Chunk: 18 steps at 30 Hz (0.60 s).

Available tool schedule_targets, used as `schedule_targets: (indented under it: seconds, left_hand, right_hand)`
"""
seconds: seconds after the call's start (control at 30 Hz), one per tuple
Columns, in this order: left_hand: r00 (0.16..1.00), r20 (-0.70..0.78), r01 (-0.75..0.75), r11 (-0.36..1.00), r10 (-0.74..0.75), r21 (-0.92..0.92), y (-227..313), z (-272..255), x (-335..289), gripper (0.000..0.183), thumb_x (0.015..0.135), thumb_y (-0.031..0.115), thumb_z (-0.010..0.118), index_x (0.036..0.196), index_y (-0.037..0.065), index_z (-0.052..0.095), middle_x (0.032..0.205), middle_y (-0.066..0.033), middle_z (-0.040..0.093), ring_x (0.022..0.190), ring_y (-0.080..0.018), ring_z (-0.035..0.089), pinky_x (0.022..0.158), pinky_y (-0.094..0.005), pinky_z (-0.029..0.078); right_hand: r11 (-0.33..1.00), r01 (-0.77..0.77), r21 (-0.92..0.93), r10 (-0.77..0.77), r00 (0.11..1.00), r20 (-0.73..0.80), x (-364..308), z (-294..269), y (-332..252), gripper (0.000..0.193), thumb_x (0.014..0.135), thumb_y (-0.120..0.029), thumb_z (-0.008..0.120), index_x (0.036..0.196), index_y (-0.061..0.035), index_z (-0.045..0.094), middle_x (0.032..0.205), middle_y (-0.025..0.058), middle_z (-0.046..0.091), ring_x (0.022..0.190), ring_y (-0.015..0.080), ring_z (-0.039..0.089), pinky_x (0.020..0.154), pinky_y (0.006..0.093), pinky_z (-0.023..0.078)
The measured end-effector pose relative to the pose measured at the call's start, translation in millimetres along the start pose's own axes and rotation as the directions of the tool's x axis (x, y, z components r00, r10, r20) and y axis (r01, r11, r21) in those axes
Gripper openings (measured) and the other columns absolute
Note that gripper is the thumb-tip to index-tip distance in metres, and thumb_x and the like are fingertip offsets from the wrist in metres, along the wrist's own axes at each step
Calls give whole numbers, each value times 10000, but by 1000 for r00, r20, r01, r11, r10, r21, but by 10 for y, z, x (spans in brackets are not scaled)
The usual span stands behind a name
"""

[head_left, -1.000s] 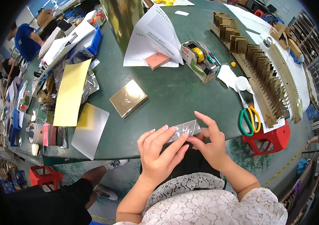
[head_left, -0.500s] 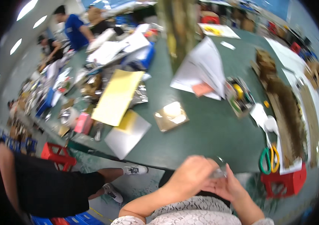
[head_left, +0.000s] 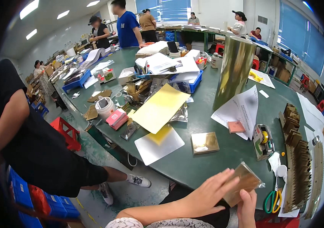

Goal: The person places small rectangular metallic items into clear plastic sleeves and folds the top to seal them. The person repeats this process for multiple items, handling them one at a time.

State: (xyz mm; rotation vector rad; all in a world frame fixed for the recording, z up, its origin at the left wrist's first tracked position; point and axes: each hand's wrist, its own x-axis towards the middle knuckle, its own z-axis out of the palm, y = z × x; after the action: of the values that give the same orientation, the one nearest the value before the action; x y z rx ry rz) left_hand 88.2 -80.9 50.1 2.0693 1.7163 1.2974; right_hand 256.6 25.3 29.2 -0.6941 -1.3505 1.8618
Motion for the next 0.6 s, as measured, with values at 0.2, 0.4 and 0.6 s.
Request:
schedule_targets:
  seconds: [0.2, 0.4, 0.6]
  left_hand:
    - [988, -52, 123, 939, -147, -321, -369, 458, 62, 1176, 718, 97, 831, 1577, 32, 30, 1552, -240, 279, 1411, -403, 349, 1150, -457, 328]
    - [962, -58, 198, 829, -266, -524, -357, 520, -51, 1228, 705, 87, 838, 1594, 83, -10, 1486, -208, 376, 1374, -358, 411, 1144, -433, 335]
    - [966, -97, 162, 853, -240, -497, -352, 513, -70, 1256, 698, 105, 851, 1590, 78, -34, 1585, -215, 219, 1447, -362, 311, 1194, -432, 260]
  right_hand:
    - [802, 185, -568, -167, 982, 84, 14, -79, 415, 398, 833, -67, 743, 1183, 44, 591, 883, 27, 585, 763, 118, 553, 715, 299, 472]
    - [686, 285, -670, -148, 956, 254, -106, -68, 285, 599, 861, -73, 744, 1380, 41, 468, 1270, 174, 562, 1119, 261, 557, 958, 353, 452]
    - [492, 500, -712, -487, 837, 251, -216, -76, 119, 421, 756, -31, 842, 1056, -8, 548, 1037, 122, 535, 963, 268, 538, 881, 378, 443]
